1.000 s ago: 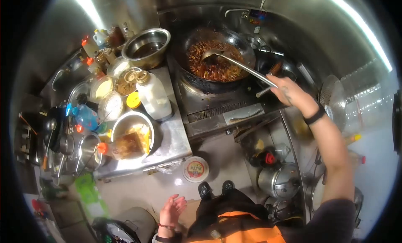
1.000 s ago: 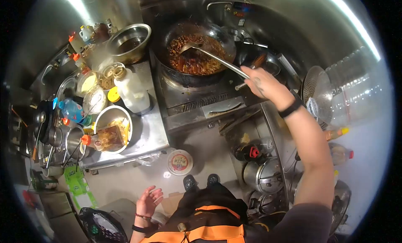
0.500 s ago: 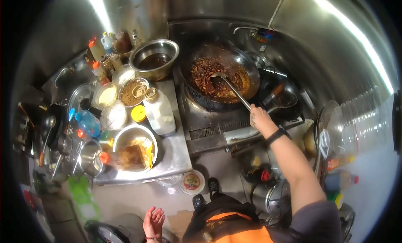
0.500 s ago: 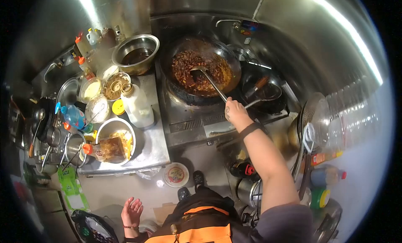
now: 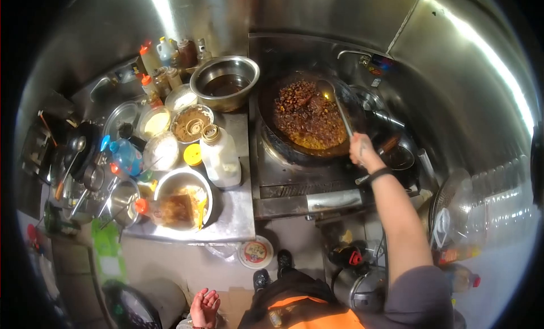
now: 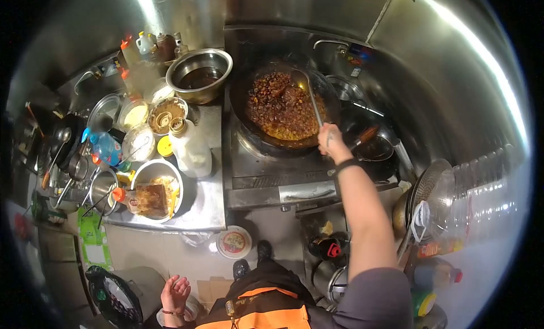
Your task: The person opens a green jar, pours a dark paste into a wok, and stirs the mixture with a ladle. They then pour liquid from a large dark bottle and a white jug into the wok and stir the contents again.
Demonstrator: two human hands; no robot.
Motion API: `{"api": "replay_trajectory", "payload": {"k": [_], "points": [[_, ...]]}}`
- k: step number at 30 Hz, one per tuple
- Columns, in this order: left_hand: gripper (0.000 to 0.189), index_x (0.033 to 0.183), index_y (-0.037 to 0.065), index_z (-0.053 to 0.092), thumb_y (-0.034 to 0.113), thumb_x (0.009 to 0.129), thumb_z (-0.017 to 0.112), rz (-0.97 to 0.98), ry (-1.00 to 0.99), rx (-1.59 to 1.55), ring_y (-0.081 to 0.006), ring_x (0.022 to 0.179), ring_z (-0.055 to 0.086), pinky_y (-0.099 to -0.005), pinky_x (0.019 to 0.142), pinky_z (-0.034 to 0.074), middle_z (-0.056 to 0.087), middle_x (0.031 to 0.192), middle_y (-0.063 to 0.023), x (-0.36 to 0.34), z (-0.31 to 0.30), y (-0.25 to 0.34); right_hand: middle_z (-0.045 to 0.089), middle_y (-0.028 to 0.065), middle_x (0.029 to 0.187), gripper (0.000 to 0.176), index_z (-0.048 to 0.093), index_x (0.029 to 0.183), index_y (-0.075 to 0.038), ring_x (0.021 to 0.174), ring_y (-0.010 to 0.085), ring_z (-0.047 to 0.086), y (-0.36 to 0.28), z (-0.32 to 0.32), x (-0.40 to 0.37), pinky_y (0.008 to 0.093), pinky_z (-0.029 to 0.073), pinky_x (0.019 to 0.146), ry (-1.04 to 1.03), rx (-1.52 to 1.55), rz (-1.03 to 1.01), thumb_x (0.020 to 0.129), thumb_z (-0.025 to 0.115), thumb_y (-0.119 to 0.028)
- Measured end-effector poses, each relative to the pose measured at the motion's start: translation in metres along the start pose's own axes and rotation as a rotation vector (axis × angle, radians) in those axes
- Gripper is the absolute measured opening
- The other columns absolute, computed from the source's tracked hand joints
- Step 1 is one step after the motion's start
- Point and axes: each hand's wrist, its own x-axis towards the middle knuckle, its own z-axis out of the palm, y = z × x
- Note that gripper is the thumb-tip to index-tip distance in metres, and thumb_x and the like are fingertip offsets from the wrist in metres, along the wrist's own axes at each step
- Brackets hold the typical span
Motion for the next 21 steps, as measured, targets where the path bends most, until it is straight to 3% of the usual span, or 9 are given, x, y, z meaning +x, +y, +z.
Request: {"api": "replay_trajectory", "payload": {"k": [4, 5, 6, 8, 13, 15, 16, 18, 21], "points": [[0.035, 0.110, 0.008, 0.054, 0.034, 0.087, 0.058, 0.056, -0.069, -0.024, -0.0244, 0.092, 0.060, -0.0387, 0.082, 0.049, 0.061, 0.102, -0.0131, -0.013, 0.006, 0.001, 0.039, 0.0044, 0.053, 0.009, 0.043, 0.088, -0.006, 0.035, 0.0167, 0.041, -0.010, 0.050, -0.030, 0.0331, 0.031, 0.032, -0.172, 0.083, 0.144, 0.092, 0.044, -0.014], [0.035, 0.111, 0.008, 0.054, 0.034, 0.088, 0.058, 0.026, -0.074, -0.005, -0.0246, 0.092, 0.060, -0.0389, 0.083, 0.048, 0.061, 0.102, -0.0133, -0.007, 0.002, -0.002, 0.048, 0.0111, 0.056, 0.008, 0.045, 0.092, -0.004, 0.038, 0.0262, 0.047, 0.000, 0.043, -0.033, 0.0375, 0.037, 0.037, -0.272, -0.099, 0.075, 0.091, 0.045, -0.012], [0.034, 0.111, 0.008, 0.054, 0.033, 0.088, 0.057, 0.003, -0.084, 0.012, -0.0248, 0.092, 0.060, -0.0391, 0.083, 0.048, 0.061, 0.102, -0.0135, 0.001, -0.001, -0.003, 0.048, 0.0111, 0.056, 0.008, 0.045, 0.092, -0.004, 0.038, 0.0262, 0.047, 0.004, 0.030, -0.039, 0.0375, 0.037, 0.037, -0.267, -0.095, 0.074, 0.091, 0.045, -0.012], [0.034, 0.112, 0.008, 0.053, 0.033, 0.089, 0.057, -0.019, -0.107, 0.011, -0.0249, 0.092, 0.060, -0.0395, 0.083, 0.048, 0.061, 0.102, -0.0137, 0.009, -0.002, 0.000, 0.056, 0.0198, 0.063, 0.010, 0.047, 0.095, -0.002, 0.050, 0.0391, 0.054, 0.011, 0.000, -0.056, 0.0426, 0.044, 0.047, -0.192, -0.761, -0.665, 0.090, 0.046, -0.011], [0.029, 0.110, 0.008, 0.054, 0.029, 0.091, 0.056, 0.010, -0.183, -0.021, -0.0225, 0.089, 0.062, -0.0374, 0.082, 0.050, 0.064, 0.100, -0.0111, 0.019, -0.009, 0.017, 0.059, 0.0247, 0.071, 0.028, 0.052, 0.113, -0.004, 0.069, 0.0469, 0.058, -0.036, -0.072, -0.167, 0.0484, 0.047, 0.061, -0.074, -1.012, -0.700, 0.086, 0.053, -0.013], [0.028, 0.109, 0.008, 0.054, 0.029, 0.091, 0.056, 0.045, -0.184, -0.038, -0.0220, 0.088, 0.062, -0.0363, 0.081, 0.050, 0.064, 0.100, -0.0109, 0.031, -0.011, 0.020, 0.061, 0.0285, 0.087, 0.042, 0.050, 0.127, -0.007, 0.082, 0.0449, 0.060, -0.044, -0.086, -0.201, 0.0459, 0.049, 0.071, -0.125, -1.066, -0.558, 0.085, 0.054, -0.011], [0.027, 0.108, 0.008, 0.054, 0.029, 0.091, 0.057, 0.040, -0.165, -0.052, -0.0218, 0.087, 0.062, -0.0359, 0.080, 0.050, 0.065, 0.099, -0.0104, 0.036, -0.016, 0.017, 0.061, 0.0300, 0.088, 0.044, 0.048, 0.128, -0.002, 0.083, 0.0458, 0.060, -0.062, -0.072, -0.220, 0.0449, 0.050, 0.073, -0.148, -1.158, -0.337, 0.085, 0.054, -0.010], [0.027, 0.108, 0.008, 0.054, 0.029, 0.091, 0.057, 0.033, -0.151, -0.060, -0.0215, 0.086, 0.063, -0.0354, 0.079, 0.050, 0.065, 0.098, -0.0100, 0.039, -0.016, 0.013, 0.060, 0.0286, 0.075, 0.029, 0.050, 0.113, 0.001, 0.075, 0.0453, 0.061, -0.007, -0.071, -0.187, 0.0500, 0.049, 0.066, -0.188, -1.074, -0.525, 0.086, 0.051, -0.010], [0.030, 0.109, 0.008, 0.053, 0.031, 0.091, 0.057, 0.013, -0.136, -0.037, -0.0216, 0.087, 0.062, -0.0358, 0.078, 0.050, 0.064, 0.099, -0.0097, 0.034, -0.006, 0.011, 0.059, 0.0309, 0.071, 0.033, 0.044, 0.110, 0.012, 0.070, 0.0442, 0.061, 0.018, -0.033, -0.131, 0.0485, 0.051, 0.063, -0.181, -1.253, -0.476, 0.081, 0.047, -0.004]]}}
